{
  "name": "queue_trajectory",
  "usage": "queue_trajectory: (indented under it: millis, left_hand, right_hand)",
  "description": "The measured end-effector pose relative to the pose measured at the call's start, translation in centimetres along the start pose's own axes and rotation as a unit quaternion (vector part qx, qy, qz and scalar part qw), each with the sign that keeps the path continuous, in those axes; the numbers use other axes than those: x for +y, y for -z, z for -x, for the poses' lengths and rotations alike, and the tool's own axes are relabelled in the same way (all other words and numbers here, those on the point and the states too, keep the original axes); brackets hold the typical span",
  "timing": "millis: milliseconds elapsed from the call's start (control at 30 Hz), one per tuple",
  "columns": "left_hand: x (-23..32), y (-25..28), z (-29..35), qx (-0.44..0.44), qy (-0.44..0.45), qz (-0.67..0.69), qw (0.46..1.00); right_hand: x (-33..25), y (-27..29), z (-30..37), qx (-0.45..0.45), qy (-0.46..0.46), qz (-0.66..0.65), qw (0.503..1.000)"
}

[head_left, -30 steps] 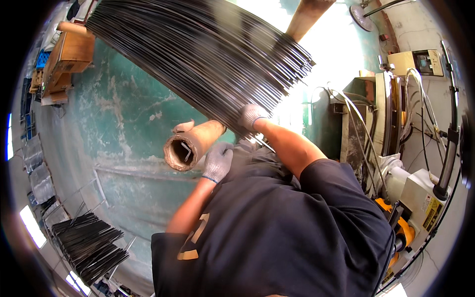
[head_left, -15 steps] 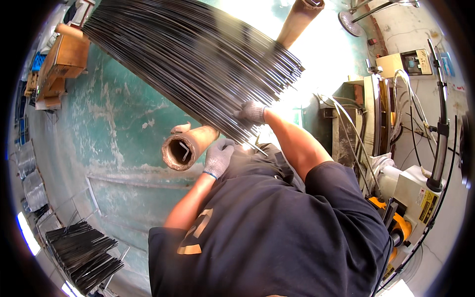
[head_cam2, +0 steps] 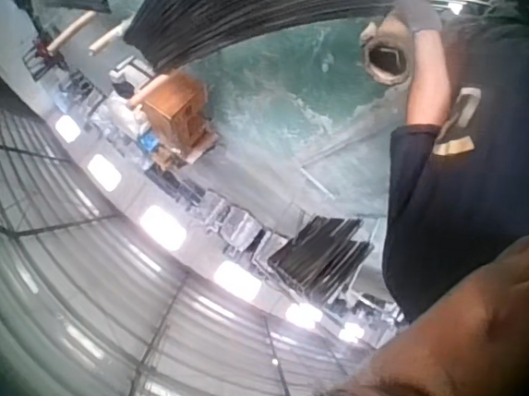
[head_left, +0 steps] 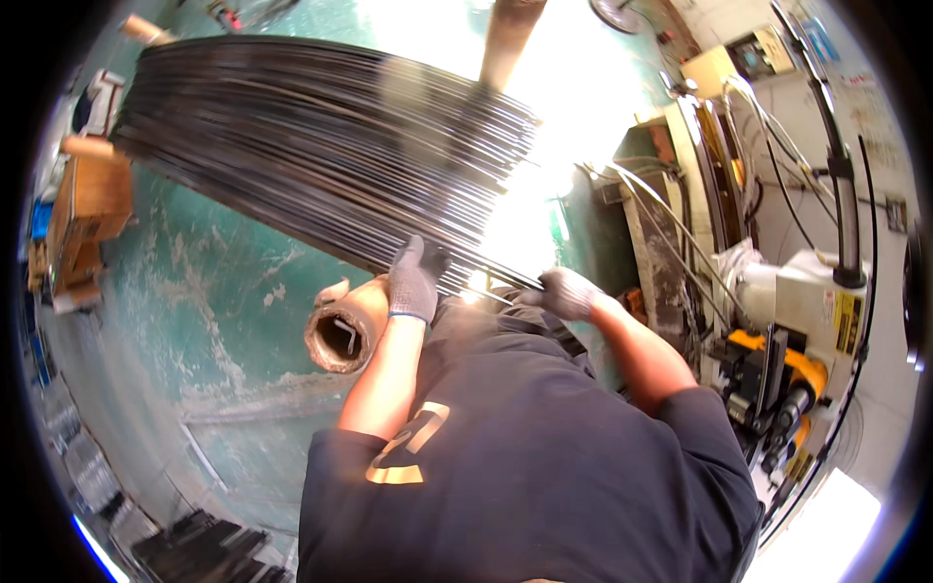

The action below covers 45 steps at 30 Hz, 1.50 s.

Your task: The person repeatedly feeds straight metal rods into a bending machine, operates the lever to bend them, and then removes the finished pieces. The person stacks the bent rods on a nearby rack.

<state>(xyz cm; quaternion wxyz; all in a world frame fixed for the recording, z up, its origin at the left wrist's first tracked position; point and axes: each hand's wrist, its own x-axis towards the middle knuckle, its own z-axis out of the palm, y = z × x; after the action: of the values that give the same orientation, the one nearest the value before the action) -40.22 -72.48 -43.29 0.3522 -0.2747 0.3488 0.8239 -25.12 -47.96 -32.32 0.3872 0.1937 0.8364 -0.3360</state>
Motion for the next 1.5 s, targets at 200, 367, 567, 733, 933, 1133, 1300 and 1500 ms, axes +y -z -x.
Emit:
queue_trajectory:
  millis: [200, 367, 567, 733, 933, 1133, 1300, 1500]
  left_hand:
    - [0.1, -2.1, 0.3, 0.060, 0.017, 0.120, 0.991]
    - [-0.6, -5.3, 5.4, 0.074, 0.113, 0.072, 0.988]
    - [-3.6, -9.5, 10.4, -0.042, 0.113, 0.017, 0.993]
    - [-0.3, -20.4, 14.4, -0.200, -0.068, -0.056, 0.976]
    - [-16.6, -29.0, 20.8, -0.337, 0.015, -0.131, 0.932]
    - [-34.1, -33.9, 24.7, -0.441, 0.141, -0.245, 0.852]
    - [-34.6, -43.7, 21.5, -0.593, 0.240, -0.176, 0.748]
    - [-34.4, -53.4, 11.9, -0.618, 0.179, -0.219, 0.733]
  right_hand:
    - [14.2, -5.6, 20.0, 0.121, -0.218, 0.115, 0.962]
    - [13.3, -10.7, 19.7, 0.330, -0.149, 0.116, 0.925]
    - [23.1, -16.6, 23.9, 0.457, -0.133, 0.094, 0.874]
    - [35.7, -24.6, 33.9, 0.510, -0.320, 0.042, 0.797]
    - [41.8, -31.1, 37.7, 0.695, -0.275, -0.571, 0.340]
    - [39.4, -24.3, 36.7, 0.523, 0.175, -0.826, -0.111]
    - [43.2, -24.3, 41.7, 0.614, 0.088, -0.765, -0.172]
    - [50.8, -26.0, 47.1, 0.695, 0.057, -0.648, -0.306]
